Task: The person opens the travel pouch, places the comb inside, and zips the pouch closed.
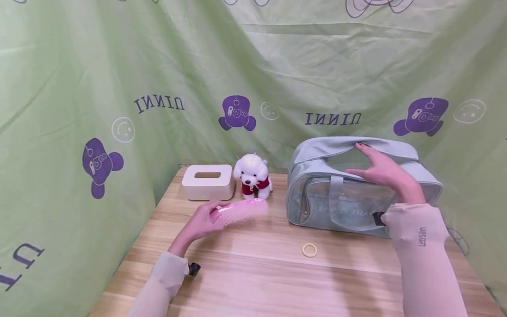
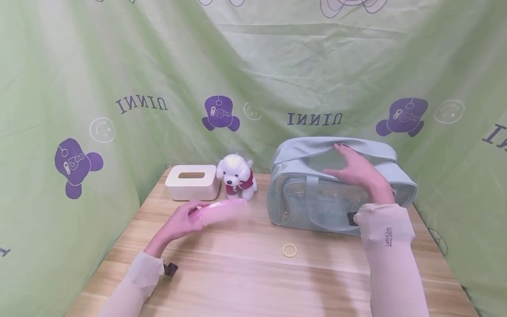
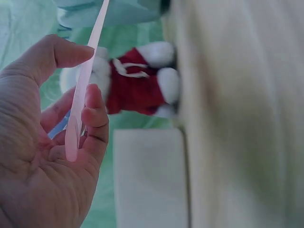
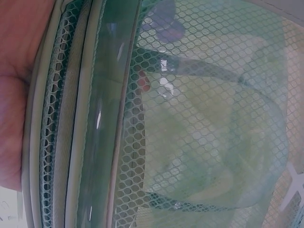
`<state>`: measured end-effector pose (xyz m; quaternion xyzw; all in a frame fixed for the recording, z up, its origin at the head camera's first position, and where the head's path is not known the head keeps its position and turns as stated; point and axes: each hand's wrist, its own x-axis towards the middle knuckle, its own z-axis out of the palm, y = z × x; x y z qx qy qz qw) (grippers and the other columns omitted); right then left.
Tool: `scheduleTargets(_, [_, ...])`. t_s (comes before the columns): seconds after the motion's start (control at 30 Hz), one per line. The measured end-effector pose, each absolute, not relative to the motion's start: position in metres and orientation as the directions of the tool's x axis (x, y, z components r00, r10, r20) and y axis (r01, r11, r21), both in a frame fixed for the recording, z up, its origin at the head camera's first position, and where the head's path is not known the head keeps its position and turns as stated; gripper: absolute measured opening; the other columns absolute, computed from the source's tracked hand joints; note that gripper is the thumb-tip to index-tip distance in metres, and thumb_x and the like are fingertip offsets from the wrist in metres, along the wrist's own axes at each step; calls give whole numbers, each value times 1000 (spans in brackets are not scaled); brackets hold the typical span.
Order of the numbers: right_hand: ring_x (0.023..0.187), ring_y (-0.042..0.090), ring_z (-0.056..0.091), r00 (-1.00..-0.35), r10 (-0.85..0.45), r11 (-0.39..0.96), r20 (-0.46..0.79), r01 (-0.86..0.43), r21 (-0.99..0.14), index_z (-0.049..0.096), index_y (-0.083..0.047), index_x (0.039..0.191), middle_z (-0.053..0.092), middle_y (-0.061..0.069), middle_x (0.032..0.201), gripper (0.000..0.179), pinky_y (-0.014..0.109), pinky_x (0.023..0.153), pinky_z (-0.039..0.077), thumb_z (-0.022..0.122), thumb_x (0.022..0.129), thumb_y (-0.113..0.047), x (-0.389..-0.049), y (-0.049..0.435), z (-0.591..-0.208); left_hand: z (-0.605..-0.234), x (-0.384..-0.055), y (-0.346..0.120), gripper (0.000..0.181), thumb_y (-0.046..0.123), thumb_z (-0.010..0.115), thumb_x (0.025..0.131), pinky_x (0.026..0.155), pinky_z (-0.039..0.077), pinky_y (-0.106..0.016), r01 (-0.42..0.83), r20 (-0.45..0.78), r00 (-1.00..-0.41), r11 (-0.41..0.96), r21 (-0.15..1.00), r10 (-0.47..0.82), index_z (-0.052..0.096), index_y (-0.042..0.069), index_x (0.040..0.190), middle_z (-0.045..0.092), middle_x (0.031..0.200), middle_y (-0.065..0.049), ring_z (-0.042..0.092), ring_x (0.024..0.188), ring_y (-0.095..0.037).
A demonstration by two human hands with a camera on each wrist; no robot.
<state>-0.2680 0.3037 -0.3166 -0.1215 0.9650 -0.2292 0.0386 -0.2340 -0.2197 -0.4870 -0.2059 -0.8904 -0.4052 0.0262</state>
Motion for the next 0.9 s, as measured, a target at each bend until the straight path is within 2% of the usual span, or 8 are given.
scheduleTargets(0.13, [152, 55, 13, -968, -251, 866, -21, -215, -451, 10, 1, 164, 12, 34, 167, 102, 68, 122, 13, 69, 96, -48, -269, 303, -316, -470, -234, -213, 65, 8, 86, 71, 92, 51, -36, 435, 258, -894, 576, 692, 366, 67, 10, 133, 69, 123, -7, 61, 106, -21])
scheduleTargets(0.37, [153, 54, 14, -965, -261, 867, -9, -231, -441, 12, 3, 163, 13, 33, 167, 101, 67, 122, 14, 69, 97, -48, -273, 302, -314, -440, -240, -197, 66, 11, 86, 74, 92, 51, -39, 499, 307, -859, 535, 682, 410, 66, 15, 136, 68, 127, -6, 60, 107, -21])
scheduleTargets(0.6, [152, 55, 13, -966, -256, 867, -13, -224, -445, 11, 2, 164, 13, 33, 167, 102, 68, 122, 13, 69, 97, -48, -272, 303, -315, -414, -251, -175, 66, 14, 85, 75, 93, 51, -38, 559, 365, -822, 499, 663, 437, 65, 15, 138, 69, 125, -3, 61, 108, -19])
scheduleTargets(0.9, [152, 56, 13, -970, -244, 867, -22, -208, -453, 10, 0, 164, 11, 33, 167, 103, 69, 121, 13, 69, 96, -49, -270, 305, -319, -394, -266, -145, 70, 16, 87, 76, 99, 52, -41, 547, 380, -826, 431, 717, 417, 64, 17, 142, 64, 140, -4, 59, 120, -21])
